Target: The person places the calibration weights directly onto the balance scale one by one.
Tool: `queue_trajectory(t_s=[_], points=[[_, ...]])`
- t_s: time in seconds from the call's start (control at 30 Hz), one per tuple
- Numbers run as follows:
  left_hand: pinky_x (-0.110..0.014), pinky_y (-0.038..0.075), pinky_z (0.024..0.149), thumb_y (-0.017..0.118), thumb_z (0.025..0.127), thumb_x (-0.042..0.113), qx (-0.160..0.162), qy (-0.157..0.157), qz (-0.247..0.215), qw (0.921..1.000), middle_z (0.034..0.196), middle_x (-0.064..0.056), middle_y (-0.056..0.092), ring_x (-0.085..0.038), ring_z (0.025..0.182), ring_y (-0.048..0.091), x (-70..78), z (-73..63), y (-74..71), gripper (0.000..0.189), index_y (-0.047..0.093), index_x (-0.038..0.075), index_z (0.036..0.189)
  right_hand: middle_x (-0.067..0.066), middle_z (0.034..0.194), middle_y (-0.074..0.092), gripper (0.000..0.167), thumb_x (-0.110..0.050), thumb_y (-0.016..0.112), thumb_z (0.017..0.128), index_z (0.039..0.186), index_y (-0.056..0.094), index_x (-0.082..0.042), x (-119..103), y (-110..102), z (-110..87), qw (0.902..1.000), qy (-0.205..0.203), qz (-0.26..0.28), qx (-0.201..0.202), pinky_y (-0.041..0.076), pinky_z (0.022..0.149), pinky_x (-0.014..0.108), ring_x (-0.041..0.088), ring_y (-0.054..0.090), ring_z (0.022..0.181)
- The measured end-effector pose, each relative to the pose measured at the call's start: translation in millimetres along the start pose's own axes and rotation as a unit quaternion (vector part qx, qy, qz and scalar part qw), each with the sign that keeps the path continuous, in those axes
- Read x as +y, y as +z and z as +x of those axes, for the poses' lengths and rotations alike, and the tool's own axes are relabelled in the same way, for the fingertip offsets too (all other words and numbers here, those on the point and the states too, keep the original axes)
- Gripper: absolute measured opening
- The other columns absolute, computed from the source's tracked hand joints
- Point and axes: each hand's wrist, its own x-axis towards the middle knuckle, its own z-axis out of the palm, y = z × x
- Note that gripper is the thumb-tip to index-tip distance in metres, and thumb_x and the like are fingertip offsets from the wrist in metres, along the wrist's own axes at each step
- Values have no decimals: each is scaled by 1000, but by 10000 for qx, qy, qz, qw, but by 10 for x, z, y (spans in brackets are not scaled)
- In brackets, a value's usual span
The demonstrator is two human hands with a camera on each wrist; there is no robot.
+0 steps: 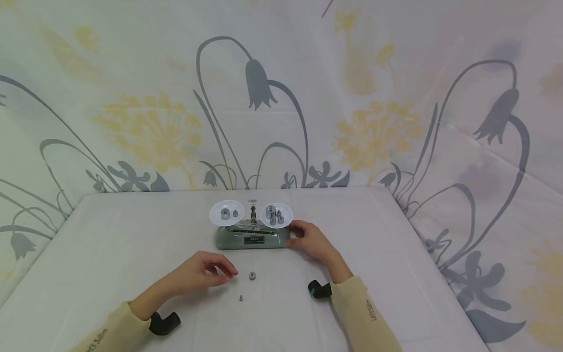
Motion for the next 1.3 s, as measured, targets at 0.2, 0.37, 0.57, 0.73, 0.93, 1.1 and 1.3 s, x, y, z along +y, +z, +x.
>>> queue_trajectory(t_s=[0.2,0.37,0.57,0.73,0.93,1.1,1.3], points=[[-26,55,77,71,89,5,-411,-196,-148,9989,102,-5,73,-18,94,67,27,30,121,17,74,10,105,20,132,60,55,-10,79,84,132,57,6,-32,2,5,9998,158,105,-40,43,107,48,36,53,126],[-25,55,78,72,88,4,-686,-144,-192,9974,102,-2,73,-20,94,68,36,60,199,19,75,10,106,18,132,60,55,-9,79,84,132,58,4,-32,7,6,9996,250,140,-28,42,107,47,33,53,126],[-23,53,74,71,88,2,-853,-182,-112,9961,99,1,73,-13,91,67,35,97,260,21,75,12,106,18,132,60,55,-8,79,83,132,58,4,-50,3,0,9996,247,169,-11,42,107,47,34,53,126],[-21,51,71,72,87,2,-927,-260,84,9953,96,5,72,-7,88,64,39,118,281,21,75,15,103,18,132,60,55,-10,79,84,133,58,4,-39,3,-3,9996,222,161,-23,42,107,48,34,54,125],[-20,52,71,72,87,0,-1008,-154,226,9945,94,8,71,-4,86,63,32,125,293,21,74,15,101,19,132,60,54,-11,79,84,132,58,3,-20,1,-5,9997,229,123,-3,42,107,50,35,53,126],[-22,53,75,73,87,0,-999,-145,164,9948,93,9,71,-6,87,63,40,117,301,19,75,15,98,19,132,59,54,-11,79,84,132,58,4,-17,1,-2,9996,259,147,-6,41,108,50,36,53,126],[-23,53,75,74,87,0,-963,-146,190,9951,92,7,70,-5,84,62,50,114,303,18,74,15,97,19,132,60,54,-10,79,84,132,58,4,-35,5,-3,9997,232,127,4,42,108,49,35,53,126]])
